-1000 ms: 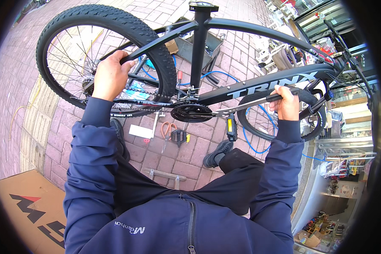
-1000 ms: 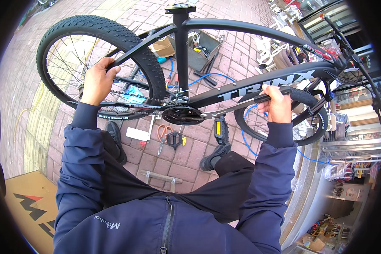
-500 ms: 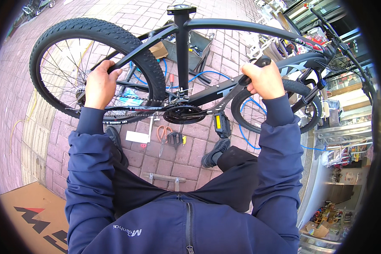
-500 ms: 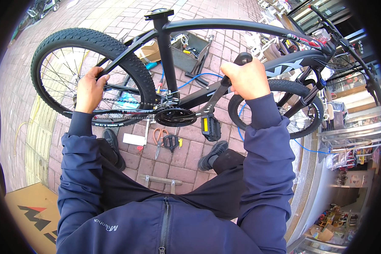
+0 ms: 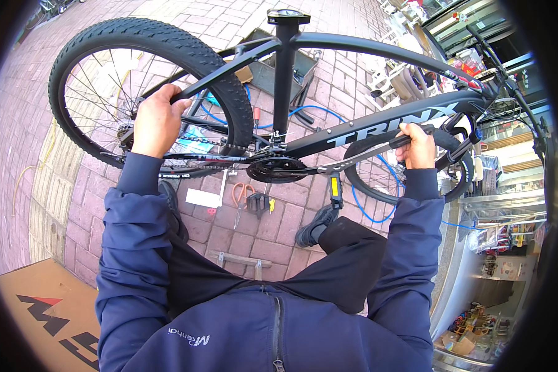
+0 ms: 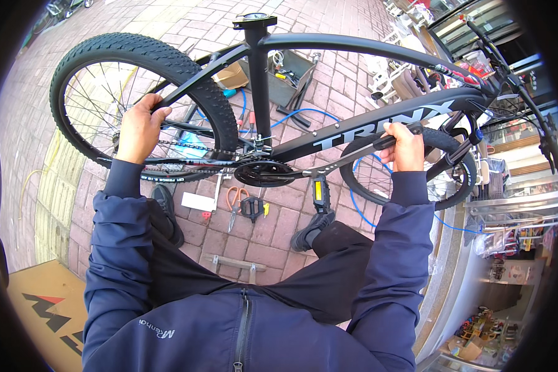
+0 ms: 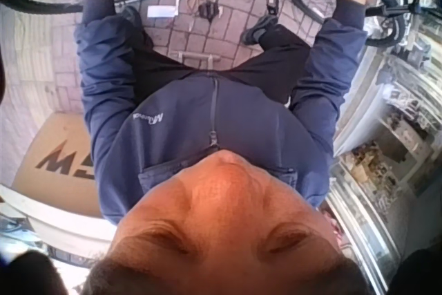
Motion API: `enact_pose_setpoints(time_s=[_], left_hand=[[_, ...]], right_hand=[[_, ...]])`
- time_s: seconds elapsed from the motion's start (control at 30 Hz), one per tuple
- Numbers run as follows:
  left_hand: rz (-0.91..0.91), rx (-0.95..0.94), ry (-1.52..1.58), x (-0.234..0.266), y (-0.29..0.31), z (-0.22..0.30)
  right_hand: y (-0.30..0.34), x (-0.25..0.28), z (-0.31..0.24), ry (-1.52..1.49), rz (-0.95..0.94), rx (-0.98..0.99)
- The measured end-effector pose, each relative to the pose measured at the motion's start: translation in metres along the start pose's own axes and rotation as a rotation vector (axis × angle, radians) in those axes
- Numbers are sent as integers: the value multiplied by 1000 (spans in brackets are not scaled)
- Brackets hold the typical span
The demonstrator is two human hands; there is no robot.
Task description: The person unpacks a pedal from a cardboard box, then installs the pedal onto the bicycle crank arm using a wrench. The person tightens the pedal and rotates the crank to check the installation.
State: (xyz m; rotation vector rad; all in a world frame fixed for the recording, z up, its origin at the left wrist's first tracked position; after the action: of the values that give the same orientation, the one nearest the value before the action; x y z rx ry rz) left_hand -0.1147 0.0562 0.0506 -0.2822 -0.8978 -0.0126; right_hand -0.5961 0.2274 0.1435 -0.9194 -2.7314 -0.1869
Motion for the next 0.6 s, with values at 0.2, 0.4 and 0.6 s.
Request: enact_pose_setpoints(time_s=[0.2, 0.4, 0.6], left_hand=[[16, -58, 34, -10, 3, 5], [58, -115, -45, -22, 6, 18], [91, -137, -62, -17, 8, 16]], right_hand=[[-11, 41, 34, -160, 84, -114], [-6, 67, 48, -99, 198, -173], [9, 30, 10, -26, 55, -63]])
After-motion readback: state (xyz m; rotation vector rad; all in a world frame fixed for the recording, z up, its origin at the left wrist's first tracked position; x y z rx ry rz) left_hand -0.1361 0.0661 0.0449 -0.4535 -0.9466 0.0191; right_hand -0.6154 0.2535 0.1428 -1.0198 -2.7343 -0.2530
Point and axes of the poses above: each hand's wrist, its own y-axis away from the middle knuckle, its own x-axis out of the back of the hand, z = x × y, the point moved 5 cm from there along -y, towards the middle knuckle, and after that the axes turned 7 degrees about -y, right-handed, at the moved point
